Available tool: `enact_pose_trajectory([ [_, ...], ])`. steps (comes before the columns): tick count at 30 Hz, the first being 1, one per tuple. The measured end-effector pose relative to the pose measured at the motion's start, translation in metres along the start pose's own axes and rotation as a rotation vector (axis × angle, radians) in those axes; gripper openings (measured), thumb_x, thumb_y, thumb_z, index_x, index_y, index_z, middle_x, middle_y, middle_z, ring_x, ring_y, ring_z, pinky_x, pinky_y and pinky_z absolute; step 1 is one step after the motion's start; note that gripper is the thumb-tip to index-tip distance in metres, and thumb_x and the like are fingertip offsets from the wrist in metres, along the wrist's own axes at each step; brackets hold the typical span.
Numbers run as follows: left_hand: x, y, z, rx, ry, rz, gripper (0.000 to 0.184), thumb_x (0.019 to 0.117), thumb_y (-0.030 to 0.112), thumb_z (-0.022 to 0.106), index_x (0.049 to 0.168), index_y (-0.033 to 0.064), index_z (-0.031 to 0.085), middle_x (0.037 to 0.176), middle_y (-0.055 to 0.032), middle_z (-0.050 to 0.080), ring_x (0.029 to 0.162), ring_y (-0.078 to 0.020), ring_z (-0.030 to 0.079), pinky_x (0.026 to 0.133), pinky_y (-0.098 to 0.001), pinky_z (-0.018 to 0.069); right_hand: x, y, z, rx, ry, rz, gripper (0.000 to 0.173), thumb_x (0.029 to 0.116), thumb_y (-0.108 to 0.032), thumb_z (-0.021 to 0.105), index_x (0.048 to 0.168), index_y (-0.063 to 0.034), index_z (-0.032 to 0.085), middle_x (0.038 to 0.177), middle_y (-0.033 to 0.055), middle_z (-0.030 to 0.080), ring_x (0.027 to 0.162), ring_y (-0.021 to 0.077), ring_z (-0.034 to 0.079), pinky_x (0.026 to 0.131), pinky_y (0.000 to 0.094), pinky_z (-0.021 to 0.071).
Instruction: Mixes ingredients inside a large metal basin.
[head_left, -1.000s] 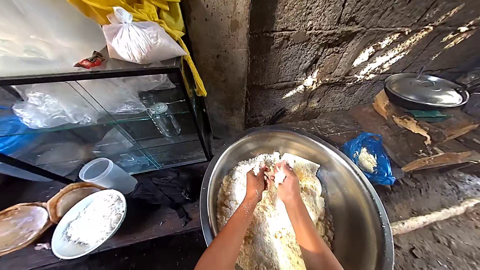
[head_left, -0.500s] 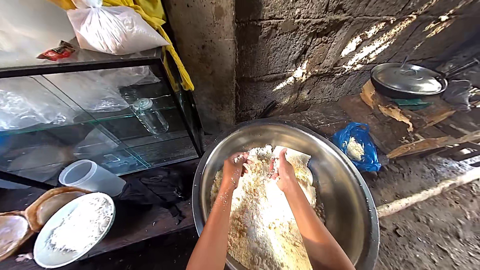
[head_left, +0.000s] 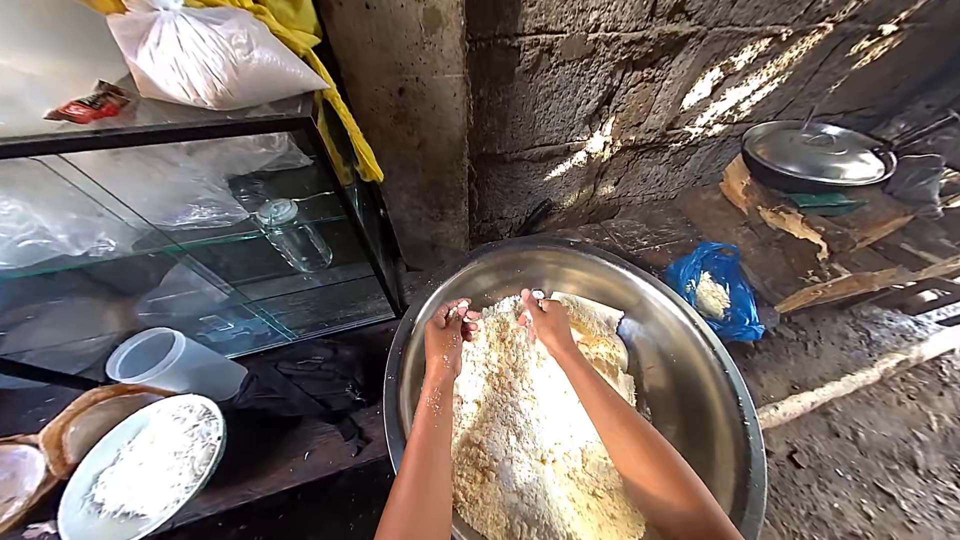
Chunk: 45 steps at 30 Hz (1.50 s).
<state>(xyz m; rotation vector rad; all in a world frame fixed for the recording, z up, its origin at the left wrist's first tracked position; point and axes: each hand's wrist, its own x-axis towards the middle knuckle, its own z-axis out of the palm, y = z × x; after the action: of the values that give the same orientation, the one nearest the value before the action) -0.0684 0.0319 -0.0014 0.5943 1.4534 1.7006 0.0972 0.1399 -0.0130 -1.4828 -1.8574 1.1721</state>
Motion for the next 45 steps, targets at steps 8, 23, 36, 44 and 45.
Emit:
enact_pose_trajectory([
  [8,-0.001,0.005,-0.001,0.081,0.012,-0.079,0.028,0.1115,0.020,0.041,0.099,0.0026,0.058,0.071,-0.0039,0.058,0.054,-0.0100,0.054,0.050,-0.0218,0.0469,0.041,0.019,0.064,-0.618,-0.335,-0.094,0.088,0.0789,-0.056,0.082,0.155,-0.0329,0.044,0.156,0.0323,0.036,0.140,0.0569,0.036,0.106,0.0757,0.0345],
  [23,0.026,-0.045,-0.006,0.580,-0.005,-0.061,0.040,0.1063,0.024,0.055,0.138,-0.0006,0.055,0.139,-0.0228,0.057,0.128,-0.0302,0.057,0.107,-0.0463,0.0466,0.044,0.008,0.050,-0.836,-0.457,-0.334,0.063,0.0892,-0.058,0.068,0.134,-0.0151,0.062,0.121,0.0216,0.068,0.112,0.0435,0.065,0.088,0.0679,0.0501],
  [36,0.023,-0.066,0.001,0.932,-0.033,0.066,0.044,0.1020,0.025,0.061,0.139,0.0009,0.058,0.148,-0.0263,0.049,0.140,-0.0408,0.045,0.117,-0.0522,0.0356,-0.048,0.024,0.038,-0.695,-0.456,-0.518,0.049,0.0912,-0.034,0.068,0.135,-0.0122,0.063,0.136,0.0182,0.060,0.128,0.0423,0.054,0.100,0.0655,0.0433],
  [44,0.011,-0.068,0.026,0.552,-0.024,0.349,0.024,0.1010,0.012,0.058,0.117,-0.0020,0.069,0.131,-0.0171,0.065,0.124,-0.0222,0.063,0.107,-0.0384,0.0507,-0.062,0.040,0.026,-0.241,-0.312,-0.412,0.056,0.0768,0.002,0.068,0.132,-0.0108,0.066,0.136,0.0171,0.059,0.129,0.0338,0.054,0.110,0.0520,0.0428],
  [45,0.006,-0.071,0.034,0.457,-0.044,0.354,0.025,0.1028,0.012,0.054,0.115,-0.0039,0.069,0.122,-0.0164,0.069,0.114,-0.0202,0.067,0.101,-0.0375,0.0539,-0.060,0.040,0.024,-0.120,-0.270,-0.413,0.056,0.0808,0.003,0.065,0.136,-0.0056,0.064,0.139,0.0194,0.058,0.132,0.0316,0.053,0.113,0.0481,0.0428],
])
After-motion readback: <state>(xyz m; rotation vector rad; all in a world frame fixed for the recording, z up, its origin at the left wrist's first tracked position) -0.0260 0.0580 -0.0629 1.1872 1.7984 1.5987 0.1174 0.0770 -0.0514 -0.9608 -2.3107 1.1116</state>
